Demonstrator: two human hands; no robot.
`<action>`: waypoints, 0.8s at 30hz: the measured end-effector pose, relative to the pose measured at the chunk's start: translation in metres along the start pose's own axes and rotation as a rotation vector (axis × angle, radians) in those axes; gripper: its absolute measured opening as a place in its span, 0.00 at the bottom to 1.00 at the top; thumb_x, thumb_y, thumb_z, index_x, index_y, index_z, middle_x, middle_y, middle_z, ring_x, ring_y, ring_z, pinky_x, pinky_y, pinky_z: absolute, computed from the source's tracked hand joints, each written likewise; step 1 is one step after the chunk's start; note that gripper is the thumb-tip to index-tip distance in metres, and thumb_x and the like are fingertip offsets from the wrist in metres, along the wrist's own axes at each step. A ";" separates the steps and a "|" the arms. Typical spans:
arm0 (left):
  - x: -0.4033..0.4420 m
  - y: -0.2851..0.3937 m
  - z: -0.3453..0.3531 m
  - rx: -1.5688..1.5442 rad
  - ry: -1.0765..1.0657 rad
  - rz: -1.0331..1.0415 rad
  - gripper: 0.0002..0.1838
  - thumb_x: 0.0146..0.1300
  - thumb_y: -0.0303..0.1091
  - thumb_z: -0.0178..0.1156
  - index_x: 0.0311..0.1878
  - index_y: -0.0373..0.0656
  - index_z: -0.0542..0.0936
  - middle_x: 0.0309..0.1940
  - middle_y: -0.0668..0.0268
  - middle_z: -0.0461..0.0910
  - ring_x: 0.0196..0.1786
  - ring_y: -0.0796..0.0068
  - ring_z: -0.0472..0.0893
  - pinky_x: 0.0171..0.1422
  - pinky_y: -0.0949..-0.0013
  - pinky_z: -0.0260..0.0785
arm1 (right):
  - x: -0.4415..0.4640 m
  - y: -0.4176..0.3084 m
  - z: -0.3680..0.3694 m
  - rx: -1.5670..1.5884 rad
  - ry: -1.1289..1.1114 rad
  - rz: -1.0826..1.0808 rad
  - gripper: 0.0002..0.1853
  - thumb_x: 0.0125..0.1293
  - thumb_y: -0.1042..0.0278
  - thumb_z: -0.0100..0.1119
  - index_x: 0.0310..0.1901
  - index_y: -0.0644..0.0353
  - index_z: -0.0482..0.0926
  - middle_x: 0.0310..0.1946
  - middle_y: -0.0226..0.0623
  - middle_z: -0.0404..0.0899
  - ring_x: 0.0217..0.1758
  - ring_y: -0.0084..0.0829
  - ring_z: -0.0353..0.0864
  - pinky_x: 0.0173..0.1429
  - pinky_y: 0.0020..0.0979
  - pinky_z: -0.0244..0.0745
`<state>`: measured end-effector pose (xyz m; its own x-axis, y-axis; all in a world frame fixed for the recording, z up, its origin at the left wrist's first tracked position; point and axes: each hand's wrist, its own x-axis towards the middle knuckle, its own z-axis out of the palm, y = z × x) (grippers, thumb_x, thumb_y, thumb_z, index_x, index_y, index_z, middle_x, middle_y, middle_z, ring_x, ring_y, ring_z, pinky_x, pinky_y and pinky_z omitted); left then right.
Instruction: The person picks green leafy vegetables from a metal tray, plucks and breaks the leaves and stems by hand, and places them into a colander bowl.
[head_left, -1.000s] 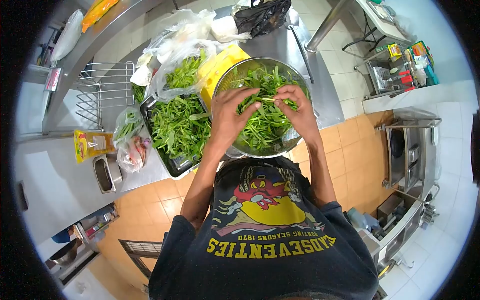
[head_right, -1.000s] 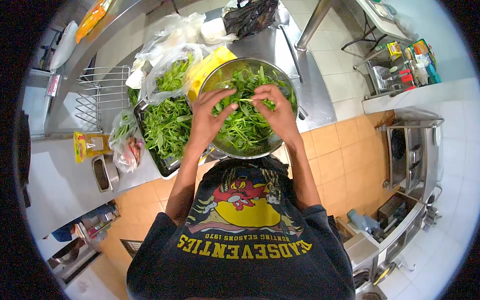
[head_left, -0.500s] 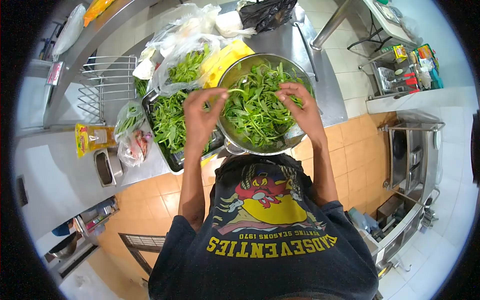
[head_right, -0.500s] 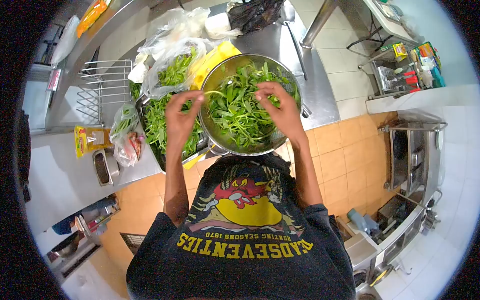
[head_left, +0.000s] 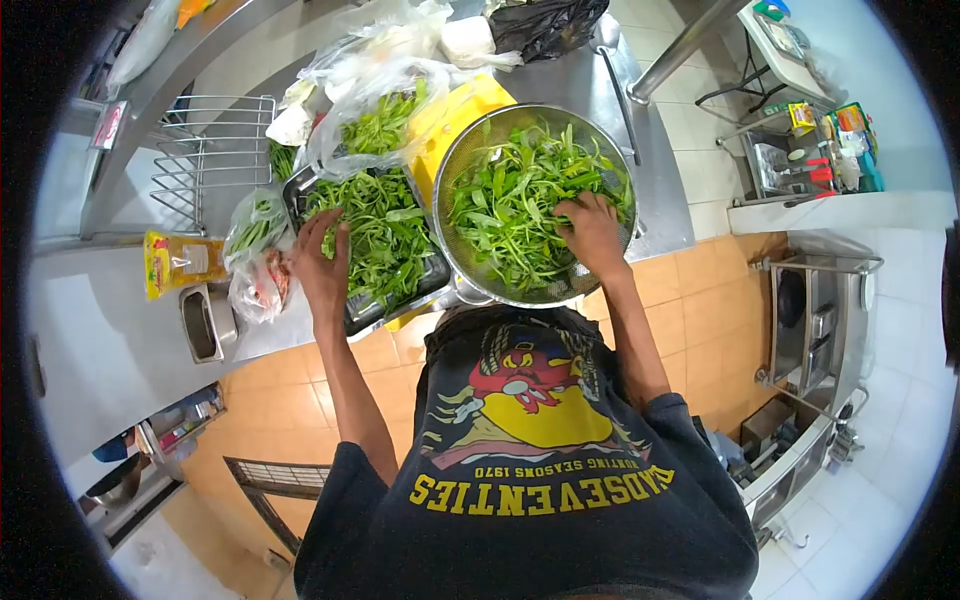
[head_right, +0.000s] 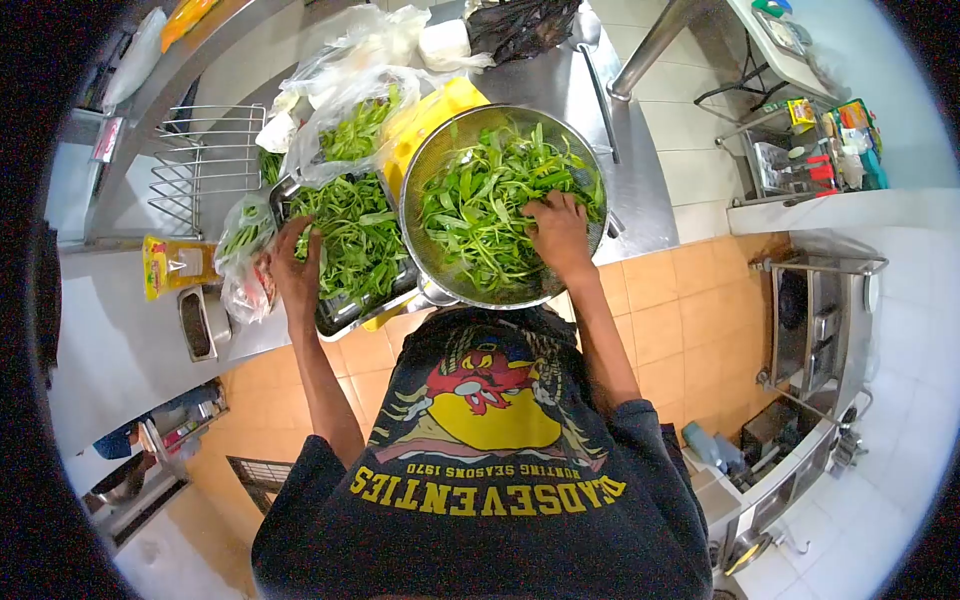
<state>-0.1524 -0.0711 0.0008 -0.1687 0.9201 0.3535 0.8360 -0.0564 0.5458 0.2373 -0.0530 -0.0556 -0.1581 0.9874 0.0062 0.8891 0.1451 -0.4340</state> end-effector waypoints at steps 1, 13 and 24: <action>0.002 0.002 0.003 -0.036 -0.008 0.012 0.12 0.65 0.34 0.64 0.51 0.44 0.85 0.51 0.58 0.83 0.55 0.55 0.80 0.63 0.57 0.68 | 0.001 0.001 0.000 -0.006 -0.002 -0.002 0.12 0.55 0.69 0.69 0.42 0.48 0.84 0.48 0.39 0.76 0.58 0.46 0.71 0.61 0.50 0.65; 0.018 0.132 0.055 -0.553 -0.176 0.084 0.09 0.64 0.29 0.65 0.47 0.43 0.85 0.44 0.60 0.85 0.48 0.62 0.81 0.57 0.63 0.69 | 0.013 -0.025 -0.096 0.707 0.046 0.075 0.14 0.66 0.64 0.66 0.46 0.66 0.83 0.39 0.36 0.82 0.45 0.26 0.78 0.52 0.28 0.71; 0.039 0.178 0.065 -0.474 -0.260 0.298 0.17 0.64 0.33 0.67 0.56 0.46 0.83 0.47 0.62 0.86 0.47 0.68 0.81 0.58 0.63 0.71 | 0.007 -0.048 -0.142 0.805 0.215 0.078 0.15 0.68 0.60 0.66 0.45 0.66 0.84 0.35 0.31 0.81 0.41 0.22 0.77 0.46 0.26 0.71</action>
<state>0.0239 -0.0203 0.0618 0.2193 0.8991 0.3789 0.4947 -0.4372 0.7511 0.2539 -0.0443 0.0930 0.0489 0.9951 0.0862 0.3026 0.0675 -0.9507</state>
